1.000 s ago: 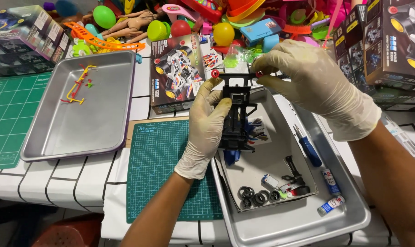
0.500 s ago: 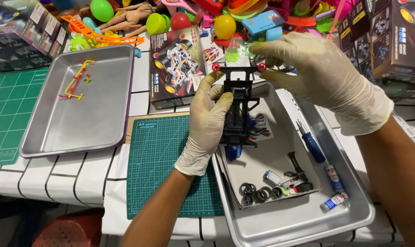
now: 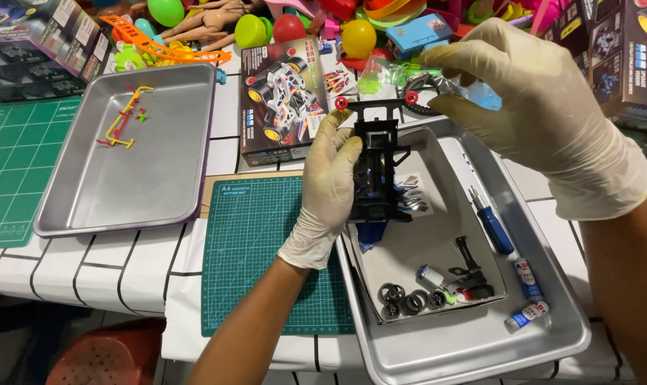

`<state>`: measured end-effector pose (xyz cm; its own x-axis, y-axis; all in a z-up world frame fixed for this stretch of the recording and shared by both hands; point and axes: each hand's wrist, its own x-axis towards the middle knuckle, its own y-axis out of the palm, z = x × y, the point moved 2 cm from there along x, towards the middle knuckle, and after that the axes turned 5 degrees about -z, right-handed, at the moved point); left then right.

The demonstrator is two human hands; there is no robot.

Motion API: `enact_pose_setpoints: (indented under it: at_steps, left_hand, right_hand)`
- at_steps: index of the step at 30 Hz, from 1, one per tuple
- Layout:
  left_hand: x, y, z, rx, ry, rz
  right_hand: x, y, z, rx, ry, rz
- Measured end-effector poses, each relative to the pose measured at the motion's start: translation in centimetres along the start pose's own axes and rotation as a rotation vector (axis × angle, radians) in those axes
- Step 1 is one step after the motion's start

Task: Assembling a miniature toy car chassis by installing gears, a motor, and various structural components.

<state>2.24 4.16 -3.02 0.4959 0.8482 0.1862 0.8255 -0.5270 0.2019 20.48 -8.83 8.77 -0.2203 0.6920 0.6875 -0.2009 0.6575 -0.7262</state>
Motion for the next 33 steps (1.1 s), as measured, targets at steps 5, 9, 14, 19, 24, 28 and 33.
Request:
enact_pose_setpoints:
  at_steps: [5,9,14,19,24,28,33]
  left_hand:
    - [-0.3,0.5,-0.8,-0.045,-0.050,-0.021]
    - [-0.5,0.6,-1.4,-0.069,0.018,-0.007]
    - [-0.5,0.5,-1.2,-0.045,-0.004,-0.048]
    - [-0.5,0.3,-1.4,0.059,-0.070,-0.065]
    - [-0.3,0.2,-1.0,0.213,-0.056,-0.102]
    - [-0.3,0.0,-1.1,0.289,-0.007,-0.084]
    - [-0.1,-0.1,-0.2,0.313,0.064,-0.115]
  right_hand:
    - [0.2,-0.1,1.4,0.002,-0.015,0.026]
    - [0.4,0.9,1.8,0.018,0.059,0.198]
    - [0.7,0.1,2.0,0.052,0.098,0.243]
    - [0.5,-3.4,4.8,0.011,0.131,0.160]
    - [-1.9,-1.0,7.2,0.212,0.115,0.603]
    - [-5.7,1.9,6.7,0.082,0.174,0.912]
    - [-8.5,2.5,7.3,0.074,0.073,1.036]
